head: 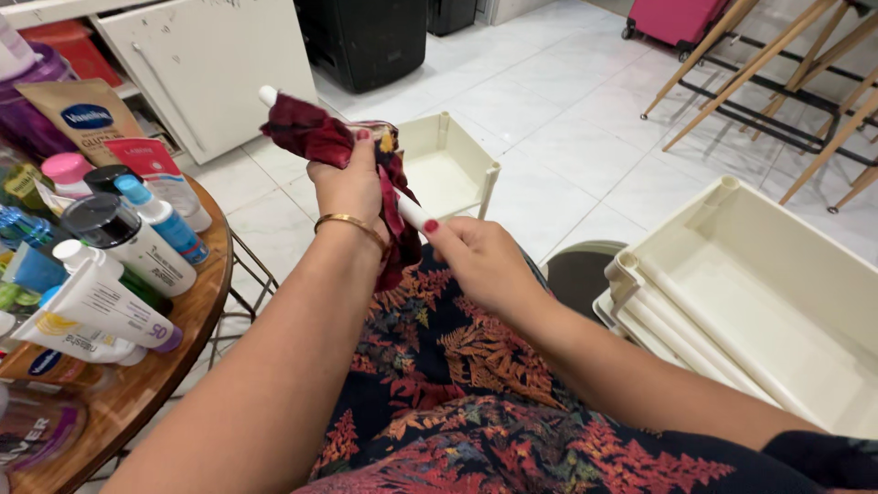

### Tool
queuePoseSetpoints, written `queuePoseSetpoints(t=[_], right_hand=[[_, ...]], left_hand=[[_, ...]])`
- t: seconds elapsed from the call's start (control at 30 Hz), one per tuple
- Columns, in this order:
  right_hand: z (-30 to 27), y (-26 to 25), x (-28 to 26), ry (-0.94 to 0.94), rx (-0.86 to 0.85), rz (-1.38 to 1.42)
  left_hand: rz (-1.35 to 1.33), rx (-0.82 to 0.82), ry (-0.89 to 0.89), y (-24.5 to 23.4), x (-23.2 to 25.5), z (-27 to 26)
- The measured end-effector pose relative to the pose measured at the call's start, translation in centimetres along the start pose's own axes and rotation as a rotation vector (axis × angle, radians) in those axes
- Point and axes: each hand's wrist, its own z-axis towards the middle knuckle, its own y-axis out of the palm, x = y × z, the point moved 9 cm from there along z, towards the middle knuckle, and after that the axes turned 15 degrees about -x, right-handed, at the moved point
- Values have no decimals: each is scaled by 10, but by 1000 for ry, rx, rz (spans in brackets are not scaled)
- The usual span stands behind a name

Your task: The person assembles a white plastic storage cart by inserting white cylindrical poles into the cart's corner sockets. They use a patterned cloth to grip the poles while pushing them into place, repeating the process for each leg.

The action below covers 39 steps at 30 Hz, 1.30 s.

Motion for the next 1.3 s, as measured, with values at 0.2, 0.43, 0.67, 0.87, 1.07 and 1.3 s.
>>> queuePoseSetpoints(t=[0.2,0.43,0.67,0.87,1.07,1.3], right_hand=[[-5,40,28,311,-361,937],[-25,-15,-34,-242,190,-498],[10,12,25,130,-142,515],[3,28,38,224,-266,716],[-9,6,-8,-246,103,-391],[15,42,38,248,-303,872]], left_hand=[[-278,-126,-334,18,-26,-25],[-200,-78,-210,-17,-9,21],[-237,-171,-358,26,-47,-21],[-323,-250,-196,4,-11,7],[-225,45,-26,-42,-14,16],[-145,-68,-234,-1,-31,3]])
